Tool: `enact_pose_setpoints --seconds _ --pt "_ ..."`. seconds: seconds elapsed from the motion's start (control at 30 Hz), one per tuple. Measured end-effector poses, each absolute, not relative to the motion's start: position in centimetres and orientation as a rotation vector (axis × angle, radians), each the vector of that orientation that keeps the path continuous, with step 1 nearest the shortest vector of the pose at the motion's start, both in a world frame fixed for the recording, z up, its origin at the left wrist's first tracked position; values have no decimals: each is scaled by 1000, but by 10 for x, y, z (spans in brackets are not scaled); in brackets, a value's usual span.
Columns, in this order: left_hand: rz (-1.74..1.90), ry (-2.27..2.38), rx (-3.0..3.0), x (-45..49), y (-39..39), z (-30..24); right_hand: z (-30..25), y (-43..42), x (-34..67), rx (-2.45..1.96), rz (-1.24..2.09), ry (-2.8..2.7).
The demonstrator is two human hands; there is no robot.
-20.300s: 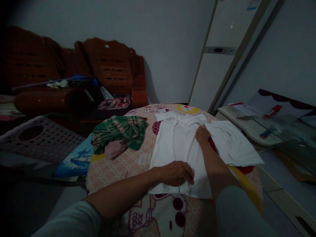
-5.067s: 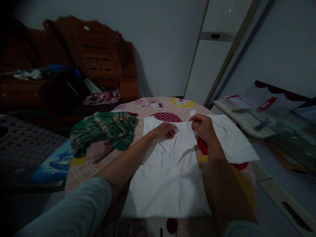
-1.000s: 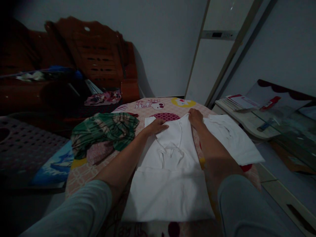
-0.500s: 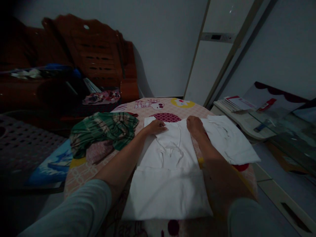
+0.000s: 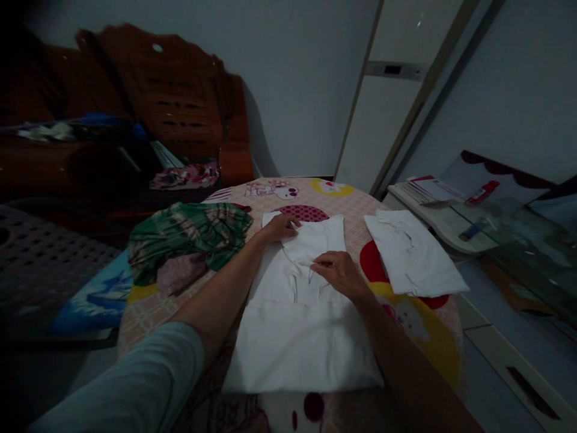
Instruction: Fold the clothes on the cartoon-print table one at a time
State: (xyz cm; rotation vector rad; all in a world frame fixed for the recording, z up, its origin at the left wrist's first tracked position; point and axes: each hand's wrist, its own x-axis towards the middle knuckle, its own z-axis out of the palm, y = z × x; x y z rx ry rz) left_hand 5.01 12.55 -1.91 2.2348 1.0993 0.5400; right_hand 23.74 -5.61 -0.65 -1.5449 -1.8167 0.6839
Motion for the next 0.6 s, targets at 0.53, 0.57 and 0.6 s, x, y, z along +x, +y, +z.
enact_pose_setpoints --seconds 0.53,0.57,0.6 --pt "716 1274 2388 60 117 -12 -13 -55 225 -1503 990 -1848" --pt "773 1236 2375 61 116 -9 -14 -55 225 -1492 1001 -1823" --pt "801 1157 2347 64 114 -7 -14 -55 225 -1478 1017 -1801"
